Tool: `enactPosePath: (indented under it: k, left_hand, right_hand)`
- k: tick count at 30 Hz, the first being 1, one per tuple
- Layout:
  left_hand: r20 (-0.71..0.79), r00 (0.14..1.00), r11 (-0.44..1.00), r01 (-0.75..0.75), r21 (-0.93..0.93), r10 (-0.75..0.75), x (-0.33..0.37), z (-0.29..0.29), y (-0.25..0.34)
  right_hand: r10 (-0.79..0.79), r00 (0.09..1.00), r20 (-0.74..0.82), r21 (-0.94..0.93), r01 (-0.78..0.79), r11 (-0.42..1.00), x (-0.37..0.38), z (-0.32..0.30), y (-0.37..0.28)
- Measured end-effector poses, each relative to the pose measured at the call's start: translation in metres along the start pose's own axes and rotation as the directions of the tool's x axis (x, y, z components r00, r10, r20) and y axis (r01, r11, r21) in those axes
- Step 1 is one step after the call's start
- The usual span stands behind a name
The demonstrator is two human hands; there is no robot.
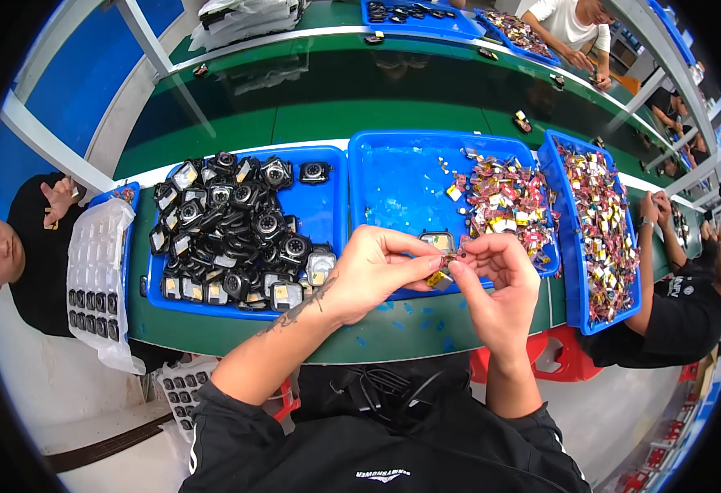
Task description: The person is assembling small electronic device frames or watch cases by inserting minute components into larger housings.
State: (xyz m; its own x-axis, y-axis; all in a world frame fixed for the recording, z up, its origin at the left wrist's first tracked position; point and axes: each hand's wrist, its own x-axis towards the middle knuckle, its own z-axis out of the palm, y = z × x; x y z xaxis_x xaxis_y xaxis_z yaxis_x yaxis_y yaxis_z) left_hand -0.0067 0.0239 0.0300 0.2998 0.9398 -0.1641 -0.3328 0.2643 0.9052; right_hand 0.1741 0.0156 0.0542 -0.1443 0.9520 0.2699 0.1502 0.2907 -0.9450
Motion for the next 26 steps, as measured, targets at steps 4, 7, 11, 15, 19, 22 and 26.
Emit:
enactPosePath:
  k: [4, 7, 11, 15, 19, 22, 26]
  left_hand:
    - [-0.055, 0.998, 1.0, -0.019, -0.01, 0.018, -0.003, 0.004, 0.0]
    - [-0.056, 0.995, 0.997, -0.082, 0.006, 0.082, -0.003, 0.003, -0.003]
    - [-0.025, 0.974, 0.938, -0.208, 0.278, 0.224, -0.008, 0.005, 0.0]
    - [-0.014, 0.962, 0.931, -0.258, 0.259, 0.271, -0.007, 0.007, 0.0]
    - [-0.011, 0.947, 0.917, -0.308, 0.255, 0.321, 0.001, 0.013, -0.004]
    - [0.02, 0.951, 0.928, -0.306, 0.214, 0.309, -0.002, 0.02, 0.003]
    - [0.019, 0.908, 0.853, -0.4, 0.336, 0.419, 0.011, 0.025, 0.01]
  right_hand:
    - [-0.018, 0.995, -0.102, -0.022, 0.016, 1.0, -0.003, 0.002, 0.003]
    - [0.028, 0.998, -0.055, 0.029, -0.027, 0.999, -0.005, 0.004, 0.002]
    - [-0.021, 0.999, -0.037, -0.051, 0.019, 0.998, -0.004, 0.005, 0.005]
    - [-0.064, 0.998, -0.025, -0.142, 0.06, 0.988, 0.002, 0.0, 0.008]
    - [-0.107, 0.983, -0.15, -0.087, 0.094, 0.992, 0.013, -0.005, 0.002]
    - [-0.264, 0.962, 0.065, -0.395, 0.268, 0.879, 0.016, -0.003, -0.005]
    - [-0.173, 0.985, 0.02, -0.288, 0.171, 0.942, 0.016, 0.012, 0.004]
